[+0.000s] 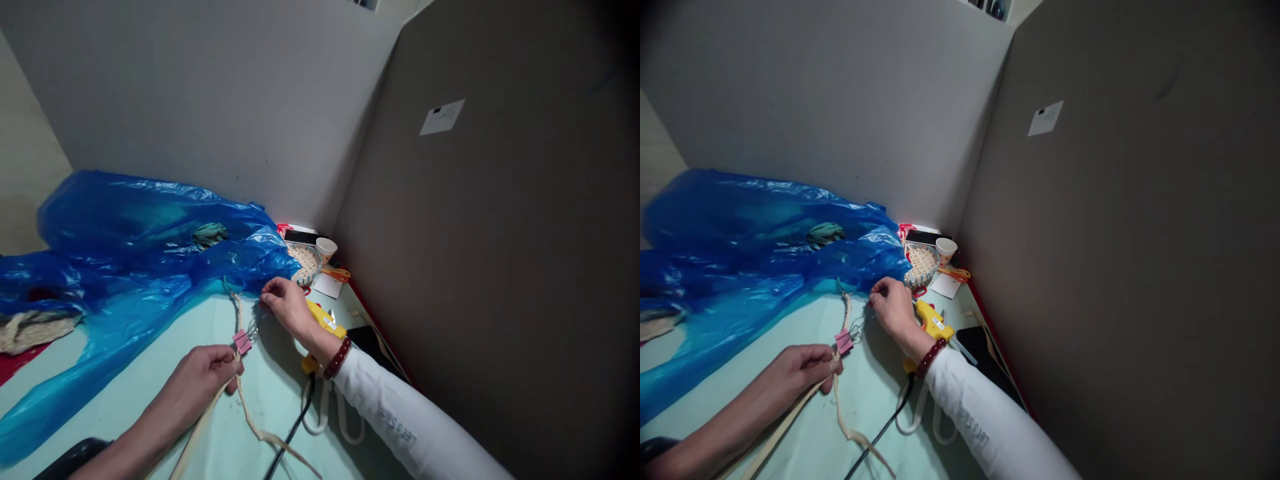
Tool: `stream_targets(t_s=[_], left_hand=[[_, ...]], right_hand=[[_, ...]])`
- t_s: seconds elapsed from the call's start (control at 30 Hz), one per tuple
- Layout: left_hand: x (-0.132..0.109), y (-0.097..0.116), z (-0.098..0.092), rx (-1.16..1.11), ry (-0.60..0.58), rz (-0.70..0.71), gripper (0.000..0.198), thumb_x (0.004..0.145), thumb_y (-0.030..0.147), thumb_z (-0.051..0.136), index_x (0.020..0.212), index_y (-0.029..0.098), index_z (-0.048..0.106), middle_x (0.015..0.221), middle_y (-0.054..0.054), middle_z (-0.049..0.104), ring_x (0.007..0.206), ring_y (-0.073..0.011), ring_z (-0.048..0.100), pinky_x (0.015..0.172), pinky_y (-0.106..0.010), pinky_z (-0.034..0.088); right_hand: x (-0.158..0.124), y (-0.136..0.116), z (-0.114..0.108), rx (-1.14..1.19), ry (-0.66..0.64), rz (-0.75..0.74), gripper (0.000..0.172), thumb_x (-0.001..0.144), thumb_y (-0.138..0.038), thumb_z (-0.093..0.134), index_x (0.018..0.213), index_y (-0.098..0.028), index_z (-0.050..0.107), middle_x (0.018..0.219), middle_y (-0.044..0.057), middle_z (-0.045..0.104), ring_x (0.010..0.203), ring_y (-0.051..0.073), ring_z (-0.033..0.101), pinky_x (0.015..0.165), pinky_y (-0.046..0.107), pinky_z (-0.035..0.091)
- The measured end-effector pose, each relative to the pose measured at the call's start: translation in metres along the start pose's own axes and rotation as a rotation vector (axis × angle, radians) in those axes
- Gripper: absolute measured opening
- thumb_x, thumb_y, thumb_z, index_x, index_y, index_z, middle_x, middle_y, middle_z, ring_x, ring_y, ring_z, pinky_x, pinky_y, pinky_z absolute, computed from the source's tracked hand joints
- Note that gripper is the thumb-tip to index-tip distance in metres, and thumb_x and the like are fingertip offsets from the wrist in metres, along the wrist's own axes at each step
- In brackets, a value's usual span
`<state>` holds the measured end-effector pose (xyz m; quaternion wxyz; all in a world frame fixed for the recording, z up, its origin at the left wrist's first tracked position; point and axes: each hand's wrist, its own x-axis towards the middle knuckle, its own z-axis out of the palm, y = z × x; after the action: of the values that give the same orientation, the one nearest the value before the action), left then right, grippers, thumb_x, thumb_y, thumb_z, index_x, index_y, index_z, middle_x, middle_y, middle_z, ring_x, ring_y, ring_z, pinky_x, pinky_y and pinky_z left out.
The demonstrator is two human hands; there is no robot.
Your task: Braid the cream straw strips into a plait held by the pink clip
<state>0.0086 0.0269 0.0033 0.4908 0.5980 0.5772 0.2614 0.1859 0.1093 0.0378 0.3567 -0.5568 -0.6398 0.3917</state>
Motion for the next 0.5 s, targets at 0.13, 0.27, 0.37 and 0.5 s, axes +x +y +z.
stream_targets(t_s=[0.13, 0.27, 0.37, 0.5], left_hand=[[0.0, -0.001, 0.0, 0.001, -0.011, 0.003, 0.033, 0.068, 0.052, 0.06, 0.051, 0.025, 0.054, 0.057, 0.0, 0.06, 0.063, -0.0214, 0.047, 0.063, -0.03, 0.03], [-0.001, -0.001, 0.0, -0.004, -0.016, 0.007, 0.033, 0.07, 0.052, 0.06, 0.053, 0.025, 0.054, 0.057, 0.0, 0.061, 0.064, -0.0222, 0.049, 0.064, -0.031, 0.03], [-0.003, 0.0, -0.001, -0.005, -0.013, -0.003, 0.036, 0.071, 0.055, 0.059, 0.054, 0.024, 0.055, 0.058, 0.0, 0.06, 0.066, -0.0231, 0.05, 0.066, -0.031, 0.03], [-0.006, 0.003, -0.004, -0.024, 0.001, -0.033, 0.037, 0.07, 0.058, 0.06, 0.056, 0.024, 0.055, 0.059, 0.0, 0.059, 0.065, -0.0227, 0.048, 0.064, -0.031, 0.03]], right_hand=[[0.002, -0.002, -0.01, -0.197, -0.095, -0.064, 0.015, 0.09, -0.015, 0.068, 0.102, -0.016, 0.077, 0.076, 0.002, 0.072, 0.083, 0.02, 0.068, 0.082, 0.029, 0.047], [0.001, -0.001, -0.008, -0.311, -0.214, -0.073, 0.019, 0.089, -0.016, 0.074, 0.107, -0.015, 0.076, 0.081, 0.001, 0.073, 0.083, 0.02, 0.07, 0.083, 0.032, 0.051], [0.002, 0.001, -0.008, -0.363, -0.224, -0.071, 0.023, 0.094, -0.02, 0.072, 0.117, -0.015, 0.071, 0.096, 0.003, 0.074, 0.088, 0.02, 0.071, 0.087, 0.039, 0.056], [0.002, 0.003, -0.017, -0.415, -0.179, -0.06, 0.017, 0.098, -0.025, 0.07, 0.111, -0.015, 0.071, 0.105, 0.005, 0.073, 0.102, 0.023, 0.069, 0.095, 0.045, 0.055]])
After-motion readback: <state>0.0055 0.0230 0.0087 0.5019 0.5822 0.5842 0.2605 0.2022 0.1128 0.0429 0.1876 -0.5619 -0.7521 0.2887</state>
